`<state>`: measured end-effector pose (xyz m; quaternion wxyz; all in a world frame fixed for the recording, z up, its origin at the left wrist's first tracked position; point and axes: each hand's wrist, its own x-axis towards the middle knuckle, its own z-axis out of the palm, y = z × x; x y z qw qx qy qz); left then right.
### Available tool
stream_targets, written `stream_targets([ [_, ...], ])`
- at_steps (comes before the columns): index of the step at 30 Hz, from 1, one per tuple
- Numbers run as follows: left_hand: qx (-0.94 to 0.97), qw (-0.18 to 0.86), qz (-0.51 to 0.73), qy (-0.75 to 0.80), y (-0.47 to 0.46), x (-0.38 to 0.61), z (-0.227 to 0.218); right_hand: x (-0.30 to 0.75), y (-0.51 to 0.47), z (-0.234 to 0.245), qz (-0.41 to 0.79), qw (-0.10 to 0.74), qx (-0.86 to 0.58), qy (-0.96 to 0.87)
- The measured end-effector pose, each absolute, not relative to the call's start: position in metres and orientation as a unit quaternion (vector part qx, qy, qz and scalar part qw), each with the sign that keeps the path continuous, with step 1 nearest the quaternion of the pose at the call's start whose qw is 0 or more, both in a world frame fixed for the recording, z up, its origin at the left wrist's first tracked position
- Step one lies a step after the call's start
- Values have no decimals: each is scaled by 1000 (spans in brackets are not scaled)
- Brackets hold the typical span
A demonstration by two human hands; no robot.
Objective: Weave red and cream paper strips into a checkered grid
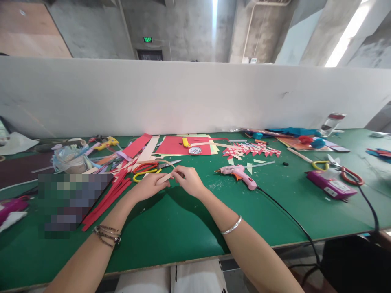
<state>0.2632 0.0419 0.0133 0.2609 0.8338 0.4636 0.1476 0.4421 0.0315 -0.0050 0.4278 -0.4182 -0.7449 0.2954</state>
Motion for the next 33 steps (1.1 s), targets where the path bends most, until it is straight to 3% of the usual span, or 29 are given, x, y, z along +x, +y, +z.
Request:
stream_targets([
  [17,858,223,113,448,44,262,10,443,31,-6,289,425,-418,-749],
  [27,851,272,88,441,46,261,10,442,28,-2,289,419,-425,-749],
  [33,866,234,103,431,49,261,8,442,28,-2,285,422,-425,-748],
])
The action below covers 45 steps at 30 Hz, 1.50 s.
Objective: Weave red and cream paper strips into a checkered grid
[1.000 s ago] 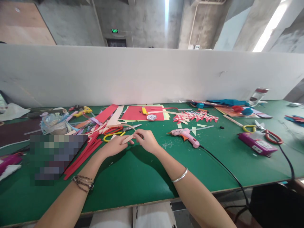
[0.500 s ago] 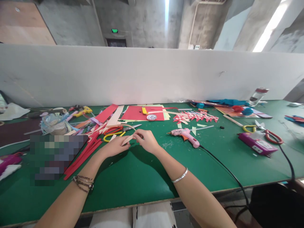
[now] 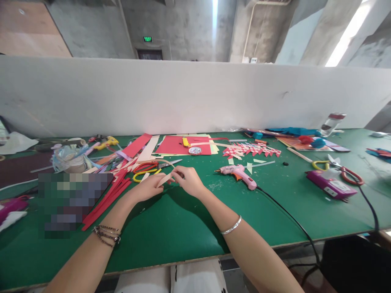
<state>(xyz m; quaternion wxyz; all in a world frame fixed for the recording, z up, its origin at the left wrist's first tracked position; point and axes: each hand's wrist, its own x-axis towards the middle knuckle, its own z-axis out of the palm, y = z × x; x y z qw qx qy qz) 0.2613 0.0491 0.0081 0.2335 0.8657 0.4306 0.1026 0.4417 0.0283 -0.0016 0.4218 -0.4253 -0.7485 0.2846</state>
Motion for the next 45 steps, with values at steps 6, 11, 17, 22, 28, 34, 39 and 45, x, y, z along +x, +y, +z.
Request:
stream_targets([
  [6,870,235,92,423,47,263,12,441,28,-1,286,418,-425,-751],
  [11,866,242,90,428,44,264,15,442,29,-2,290,422,-420,-749],
  [17,862,202,91,455,45,260,9,442,30,-4,285,422,-418,-752],
  [22,870,189,88,447,46,259,8,443,29,-4,284,421,-420,-752],
  [28,871,179,88,449,46,260,8,443,30,-5,284,421,-420,-752],
  [34,877,183,174,409,45,262,10,442,32,-5,290,424,-418,-750],
  [39,851,248,199,418,39,265,16,443,31,-5,287,420,-417,-753],
  [45,851,202,216,435,41,264,16,442,32,-5,281,418,-418,-756],
])
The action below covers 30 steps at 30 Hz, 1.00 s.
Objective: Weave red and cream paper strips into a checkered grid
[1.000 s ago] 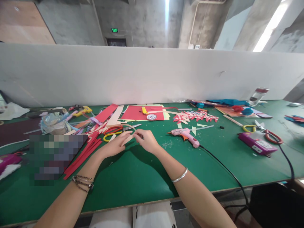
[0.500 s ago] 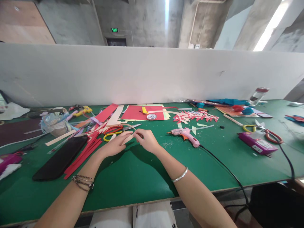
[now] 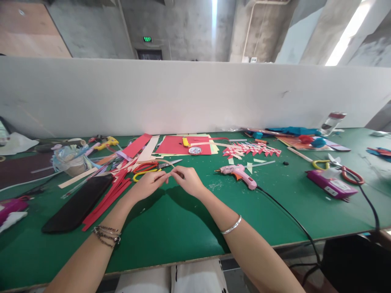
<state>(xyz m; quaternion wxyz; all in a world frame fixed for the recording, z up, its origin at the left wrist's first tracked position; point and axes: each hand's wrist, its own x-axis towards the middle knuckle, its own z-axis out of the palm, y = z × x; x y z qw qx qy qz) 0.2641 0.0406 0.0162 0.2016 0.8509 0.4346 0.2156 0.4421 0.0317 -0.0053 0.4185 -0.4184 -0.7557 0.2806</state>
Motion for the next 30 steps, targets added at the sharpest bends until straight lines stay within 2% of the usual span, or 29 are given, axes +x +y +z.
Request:
stream_targets([
  [6,780,120,341,510,46,261,16,443,34,-8,316,344,-411,-783],
  [9,779,94,370,498,43,262,16,441,34,-9,324,317,-391,-801],
  [17,839,14,330,433,33,270,15,440,34,-15,356,315,-350,-807],
  [24,847,22,320,425,29,273,18,437,33,-16,320,329,-350,-817],
  [30,845,16,313,432,28,273,18,433,29,-11,342,333,-305,-824],
])
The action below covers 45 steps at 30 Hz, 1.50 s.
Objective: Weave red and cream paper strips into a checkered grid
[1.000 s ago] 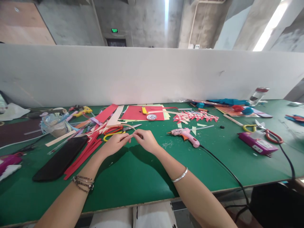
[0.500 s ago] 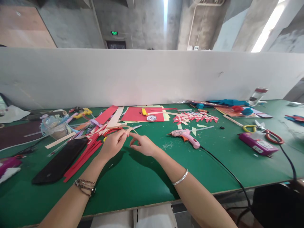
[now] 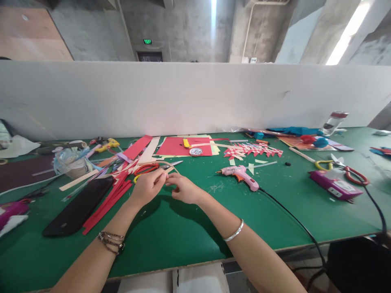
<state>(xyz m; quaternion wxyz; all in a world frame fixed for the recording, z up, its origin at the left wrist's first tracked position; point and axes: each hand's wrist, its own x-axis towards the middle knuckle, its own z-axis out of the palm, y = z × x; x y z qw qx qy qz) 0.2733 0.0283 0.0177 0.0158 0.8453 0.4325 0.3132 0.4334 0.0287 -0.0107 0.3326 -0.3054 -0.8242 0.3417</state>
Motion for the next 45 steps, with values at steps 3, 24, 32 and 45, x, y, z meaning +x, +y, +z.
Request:
stream_targets([
  [3,845,13,312,434,29,273,17,433,28,-9,341,333,-299,-826],
  [24,857,-1,293,423,28,272,16,434,29,-13,369,356,-302,-804],
  [32,859,-6,279,430,30,271,14,431,29,-14,387,351,-309,-795],
  [45,848,3,282,448,35,267,6,429,29,-10,391,368,-330,-776],
])
